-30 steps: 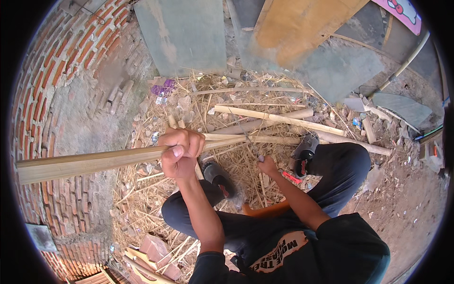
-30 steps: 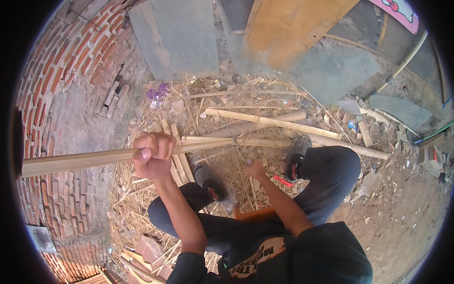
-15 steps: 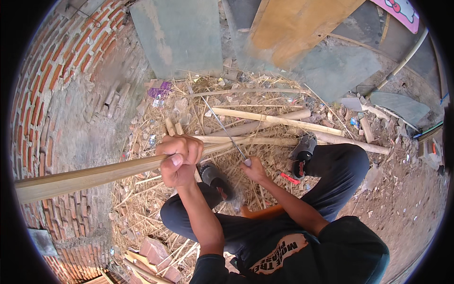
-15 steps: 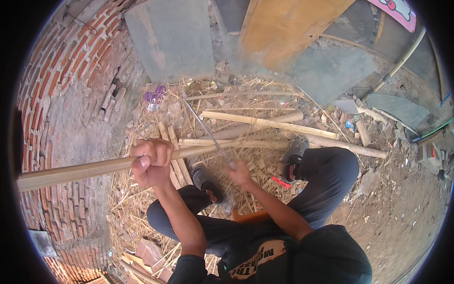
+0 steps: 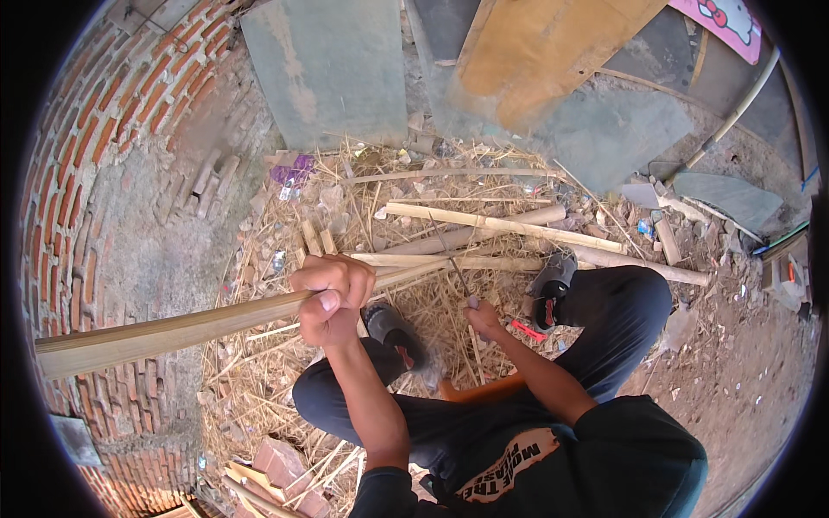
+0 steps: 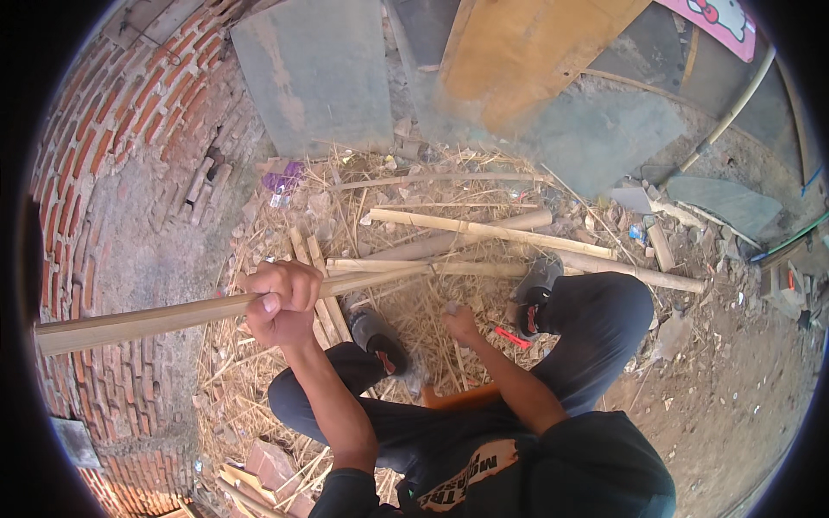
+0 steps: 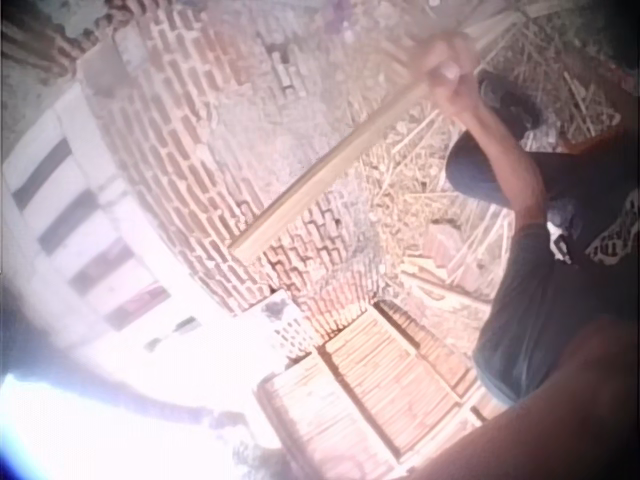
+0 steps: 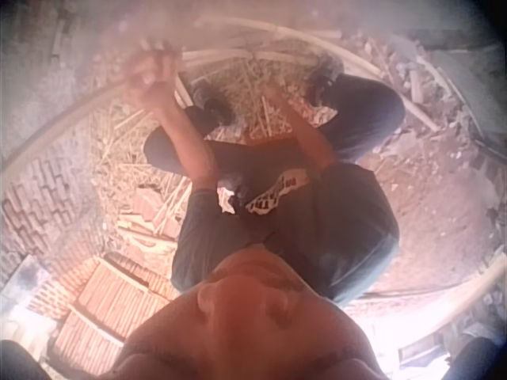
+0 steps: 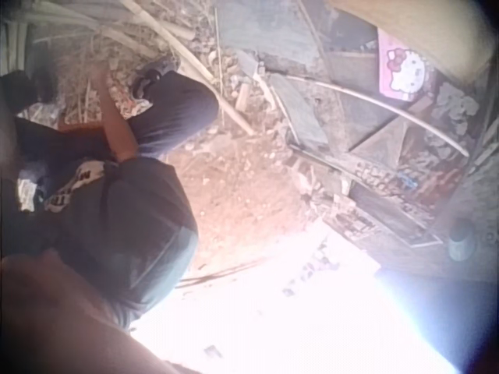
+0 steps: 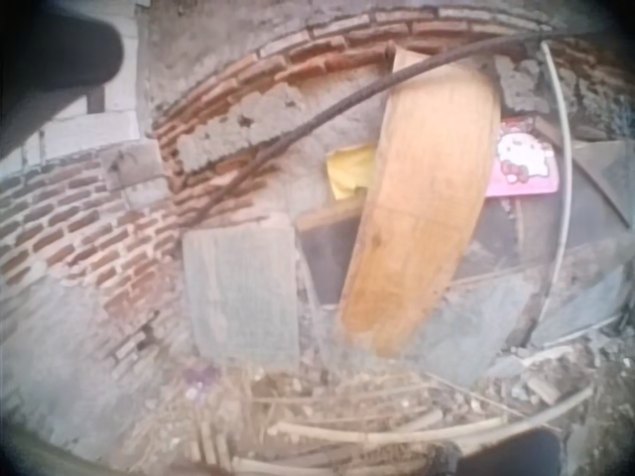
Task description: The person sits on the ground and uses a knife to shave and shape a long, thin piece of wood. They hold the wood with one hand and carefully scrape the surface with the knife in the other hand, removing thin strips of wood to smooth and refine the piece.
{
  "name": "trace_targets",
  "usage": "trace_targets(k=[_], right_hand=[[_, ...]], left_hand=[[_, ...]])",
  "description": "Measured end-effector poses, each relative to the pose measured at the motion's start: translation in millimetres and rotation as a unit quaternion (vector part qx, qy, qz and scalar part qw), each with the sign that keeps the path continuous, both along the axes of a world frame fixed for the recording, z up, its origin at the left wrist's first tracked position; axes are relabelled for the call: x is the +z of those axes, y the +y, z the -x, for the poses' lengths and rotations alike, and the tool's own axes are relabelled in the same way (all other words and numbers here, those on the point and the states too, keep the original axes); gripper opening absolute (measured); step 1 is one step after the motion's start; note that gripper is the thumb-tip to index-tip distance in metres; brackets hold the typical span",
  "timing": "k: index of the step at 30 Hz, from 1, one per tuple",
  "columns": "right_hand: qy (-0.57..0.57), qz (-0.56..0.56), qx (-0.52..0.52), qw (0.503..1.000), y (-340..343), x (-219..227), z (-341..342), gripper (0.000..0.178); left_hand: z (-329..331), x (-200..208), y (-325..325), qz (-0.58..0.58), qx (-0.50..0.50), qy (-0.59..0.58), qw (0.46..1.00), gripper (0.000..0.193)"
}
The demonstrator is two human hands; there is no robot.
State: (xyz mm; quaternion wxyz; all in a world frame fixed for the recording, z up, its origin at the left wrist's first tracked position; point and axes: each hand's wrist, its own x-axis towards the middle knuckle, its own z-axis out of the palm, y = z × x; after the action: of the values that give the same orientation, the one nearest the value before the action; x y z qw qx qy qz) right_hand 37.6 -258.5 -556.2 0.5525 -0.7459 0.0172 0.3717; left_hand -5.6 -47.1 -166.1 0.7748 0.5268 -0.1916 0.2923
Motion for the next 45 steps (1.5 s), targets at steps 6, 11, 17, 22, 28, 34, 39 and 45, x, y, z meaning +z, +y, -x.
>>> trace_targets(k=[6,11,17,22,28,34,39,45], right_hand=[[-0.206,-0.036,0.079,0.975,23.2,50.6,-7.5,0.031],[-0.175,0.139,-0.005,0.975,0.3,-19.3,12.2,0.038],[0.029,0.160,0.047,0.986,-31.4,-101.5,-5.7,0.029],[0.180,-0.023,0.026,0.983,-33.4,-58.8,-9.0,0.026],[-0.132,0.067,0.079,0.986,2.9,-13.1,-12.1,0.037],[-0.125,0.144,0.040,0.981,-3.3,-44.3,6.2,0.033],[-0.002,0.192,0.029,0.981,-40.4,-113.2,-1.0,0.027],[0.411,-0.186,0.007,0.892,-52.6,-89.2,-14.6,0.025]], left_hand=[[-1.0,2.7,-1.3,-0.004,0.006,0.000,1.000,0.040],[-5.2,8.1,-5.0,-0.014,0.010,0.010,1.000,0.041],[-6.5,6.4,-9.0,-0.022,-0.005,0.013,1.000,0.041],[5.0,1.7,-2.0,0.005,0.018,0.025,1.000,0.039],[-3.4,5.3,-5.1,-0.007,0.003,0.015,1.000,0.039],[-4.4,4.3,-3.2,-0.004,0.002,0.016,1.000,0.039],[-9.9,7.5,-4.2,-0.010,-0.011,0.020,1.000,0.040],[2.1,1.7,9.1,0.016,0.029,0.019,0.999,0.037]])
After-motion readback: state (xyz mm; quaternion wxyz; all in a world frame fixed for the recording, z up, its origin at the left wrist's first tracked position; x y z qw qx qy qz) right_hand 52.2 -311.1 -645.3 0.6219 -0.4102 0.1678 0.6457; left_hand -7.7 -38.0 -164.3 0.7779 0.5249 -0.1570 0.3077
